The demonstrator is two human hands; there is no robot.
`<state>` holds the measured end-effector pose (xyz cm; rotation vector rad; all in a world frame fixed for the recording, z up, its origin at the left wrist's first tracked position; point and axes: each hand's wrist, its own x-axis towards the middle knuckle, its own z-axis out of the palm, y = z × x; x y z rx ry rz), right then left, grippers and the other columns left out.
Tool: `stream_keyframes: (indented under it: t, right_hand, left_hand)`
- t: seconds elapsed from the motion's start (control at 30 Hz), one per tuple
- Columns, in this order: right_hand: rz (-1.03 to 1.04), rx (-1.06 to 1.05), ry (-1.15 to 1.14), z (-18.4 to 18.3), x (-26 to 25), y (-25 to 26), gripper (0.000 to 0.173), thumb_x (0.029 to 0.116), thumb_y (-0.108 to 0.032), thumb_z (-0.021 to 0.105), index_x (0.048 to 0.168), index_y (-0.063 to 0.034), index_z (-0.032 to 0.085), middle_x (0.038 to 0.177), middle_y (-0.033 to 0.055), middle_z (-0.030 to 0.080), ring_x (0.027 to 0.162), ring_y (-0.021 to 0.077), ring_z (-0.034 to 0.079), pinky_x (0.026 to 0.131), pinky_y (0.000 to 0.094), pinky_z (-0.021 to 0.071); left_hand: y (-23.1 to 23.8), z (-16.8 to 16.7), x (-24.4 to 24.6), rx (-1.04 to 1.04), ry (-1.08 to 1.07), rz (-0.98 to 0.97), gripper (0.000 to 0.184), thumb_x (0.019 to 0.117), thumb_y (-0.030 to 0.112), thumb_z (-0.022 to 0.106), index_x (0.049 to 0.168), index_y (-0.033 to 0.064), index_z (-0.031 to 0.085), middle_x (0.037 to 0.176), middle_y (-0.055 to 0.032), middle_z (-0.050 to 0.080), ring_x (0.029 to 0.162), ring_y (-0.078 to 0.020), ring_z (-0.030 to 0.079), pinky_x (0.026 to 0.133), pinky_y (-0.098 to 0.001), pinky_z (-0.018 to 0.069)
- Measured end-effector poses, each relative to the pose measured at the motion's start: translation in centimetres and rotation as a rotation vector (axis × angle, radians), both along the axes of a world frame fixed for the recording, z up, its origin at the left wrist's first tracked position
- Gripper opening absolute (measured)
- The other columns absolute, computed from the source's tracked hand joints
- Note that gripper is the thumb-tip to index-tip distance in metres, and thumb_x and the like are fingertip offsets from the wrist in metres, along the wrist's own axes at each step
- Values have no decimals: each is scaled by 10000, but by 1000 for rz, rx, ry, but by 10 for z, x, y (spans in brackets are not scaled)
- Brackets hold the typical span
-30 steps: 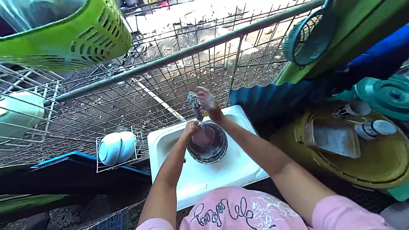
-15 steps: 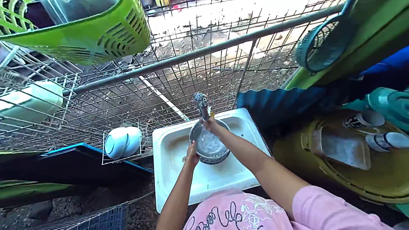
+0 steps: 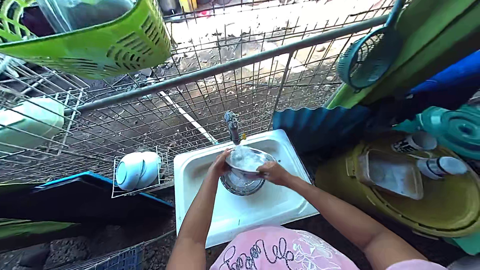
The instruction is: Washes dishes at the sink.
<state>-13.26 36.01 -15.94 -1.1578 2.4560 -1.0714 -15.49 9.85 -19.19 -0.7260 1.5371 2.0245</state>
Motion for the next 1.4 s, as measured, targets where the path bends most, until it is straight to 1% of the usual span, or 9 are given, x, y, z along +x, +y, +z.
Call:
stream_keyframes:
  t: [0.13, 0.3, 0.37, 0.5, 0.67, 0.9, 1.07, 1.23, 1.4]
  right_hand:
    - [-333, -282, -327, 52, -32, 23, 220, 918, -41, 679, 1081, 101, 713, 993, 150, 747, 899, 118, 705, 878, 317, 582]
    - [-767, -364, -612, 26, -103, 45, 217, 940, -101, 735, 1101, 40, 699, 932, 120, 706, 786, 129, 631, 762, 338, 549]
    - [-848, -253, -490, 8, -117, 35, 288, 956, -149, 738, 1177, 30, 695, 1086, 174, 716, 963, 214, 669, 892, 398, 543]
    - [-612, 11, -117, -3, -75, -40, 449, 1058, -163, 489, 1423, 96, 523, 1544, 299, 438, 1465, 400, 413, 1225, 488, 330]
    - [-136, 3, 105, -24, 6, -123, 456, 1054, -198, 438, 1430, 21, 575, 1551, 210, 487, 1487, 389, 401, 1233, 586, 255]
    - [-370, 316, -221, -13, -55, -120, 681, 1091, -440, 378, 1534, 77, 377, 1646, 300, 256, 1561, 414, 204, 1275, 518, 163]
    - [-259, 103, 175, -43, -37, -115, 525, 1074, -319, 420, 1482, -6, 529, 1566, 184, 479, 1487, 375, 404, 1252, 565, 212]
    - [-665, -177, -532, -39, -83, -46, 556, 1125, -286, 356, 1562, 57, 334, 1606, 262, 373, 1518, 348, 345, 1257, 490, 257]
    - [-953, -524, -625, 2, -82, -6, 314, 1098, -75, 417, 1250, 106, 623, 1189, 241, 657, 1085, 214, 622, 982, 359, 488]
  left_hand:
    - [51, 5, -29, 84, 184, 141, 392, 1123, 294, 302, 1291, 41, 549, 945, -82, 661, 795, -155, 637, 729, -356, 553]
    - [73, -8, -49, -149, 296, 62, 441, 1114, 334, 406, 1253, -50, 575, 1014, -161, 644, 873, -190, 614, 822, -384, 528]
    - [68, -13, -44, -177, 279, 79, 414, 1108, 328, 433, 1207, -41, 591, 919, -134, 633, 784, -187, 611, 749, -384, 540]
    - [52, -7, -7, -133, 239, 306, 325, 1105, 141, 364, 1275, -67, 548, 1041, -172, 624, 866, -197, 615, 788, -379, 541]
    - [28, -2, 41, -55, 163, 758, 340, 1115, 111, 263, 1371, -51, 418, 1106, -163, 551, 933, -183, 570, 838, -349, 506]
    - [16, -8, 64, -14, 171, 900, 429, 1141, 229, 237, 1477, -9, 359, 1282, -220, 534, 1080, -265, 576, 932, -450, 505]
    - [17, -30, 50, 52, 124, 868, 513, 1136, 380, 246, 1489, 35, 385, 1328, -217, 552, 1123, -285, 594, 929, -484, 516]
    - [24, -49, 28, 161, 101, 713, 584, 1122, 456, 247, 1490, 34, 412, 1406, -207, 552, 1234, -293, 578, 1013, -507, 492]
    - [58, -52, -10, 143, 154, 528, 404, 1128, 269, 337, 1386, 2, 494, 1197, -172, 637, 1027, -224, 627, 894, -422, 533]
